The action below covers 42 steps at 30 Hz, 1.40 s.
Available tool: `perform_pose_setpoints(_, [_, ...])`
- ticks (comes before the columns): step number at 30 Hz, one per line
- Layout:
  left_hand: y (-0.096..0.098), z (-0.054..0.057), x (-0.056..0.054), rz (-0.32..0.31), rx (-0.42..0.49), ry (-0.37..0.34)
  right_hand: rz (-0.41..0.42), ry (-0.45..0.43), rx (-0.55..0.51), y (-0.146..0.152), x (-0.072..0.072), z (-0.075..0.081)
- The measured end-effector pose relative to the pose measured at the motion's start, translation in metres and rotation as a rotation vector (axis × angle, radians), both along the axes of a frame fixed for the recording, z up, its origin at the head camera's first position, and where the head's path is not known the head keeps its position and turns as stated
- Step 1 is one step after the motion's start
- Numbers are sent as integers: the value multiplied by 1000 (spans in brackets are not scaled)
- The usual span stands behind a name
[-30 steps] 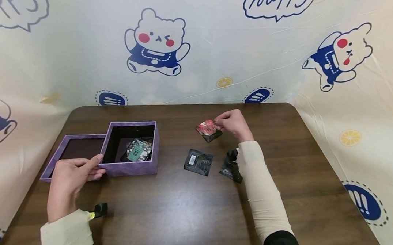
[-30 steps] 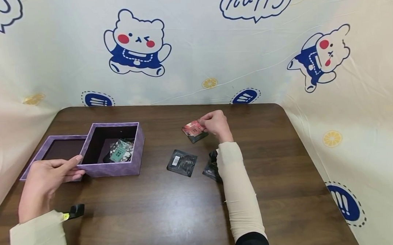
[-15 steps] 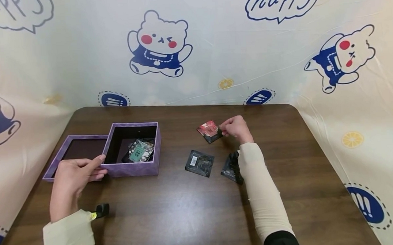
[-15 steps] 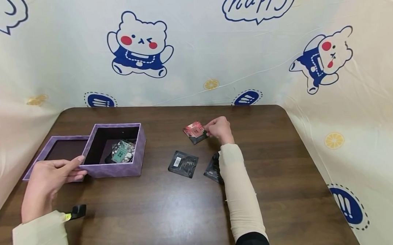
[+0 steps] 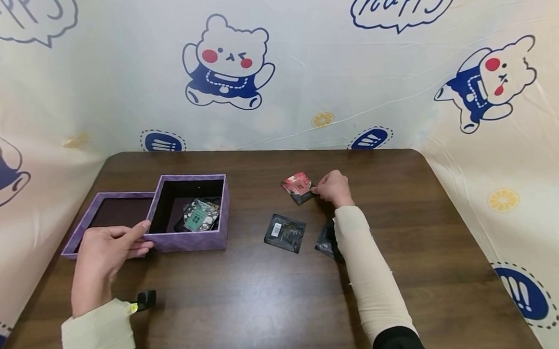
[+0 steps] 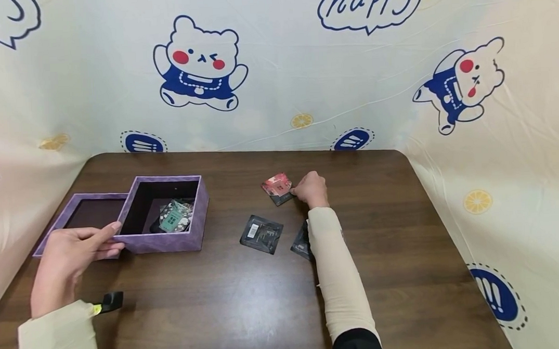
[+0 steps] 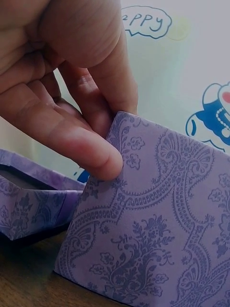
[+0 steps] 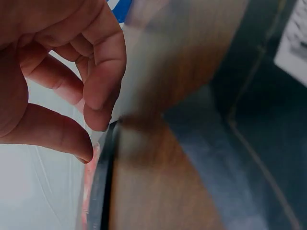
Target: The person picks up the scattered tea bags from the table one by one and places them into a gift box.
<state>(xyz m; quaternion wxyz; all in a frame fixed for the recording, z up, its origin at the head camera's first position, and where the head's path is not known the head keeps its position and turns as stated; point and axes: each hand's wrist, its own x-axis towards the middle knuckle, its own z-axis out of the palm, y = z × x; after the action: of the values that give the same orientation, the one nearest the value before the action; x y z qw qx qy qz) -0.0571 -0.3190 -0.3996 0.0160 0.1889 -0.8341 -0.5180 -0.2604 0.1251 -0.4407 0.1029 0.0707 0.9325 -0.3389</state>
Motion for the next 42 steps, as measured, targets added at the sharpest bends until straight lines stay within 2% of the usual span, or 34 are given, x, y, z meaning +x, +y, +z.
perform_pose_setpoints(9, [0,0,1,7,34,10,5,36,123,-6,0,-4])
perform_pose_setpoints(16, [0,1,1,3,33,-1,-22,-12,97,-8,-1,-4])
perform_pose_setpoints(24, [-1,4,-1,-10,-25,-19,-36,2,39,-4,-4,-1])
perform_pose_setpoints(26, [0,4,-1,-13,-29,-26,-39,-9,-11,-2,-4,0])
perform_pose_setpoints(33, [-2,4,1,-20,-42,-17,-69,-84,-301,1,-3,4])
perform_pose_setpoints(36, [-2,3,1,-18,-44,-23,-69,-105,-380,1,0,9])
perform_pose_setpoints(42, [-2,2,2,-5,-31,-35,-58,-111,-469,0,3,17])
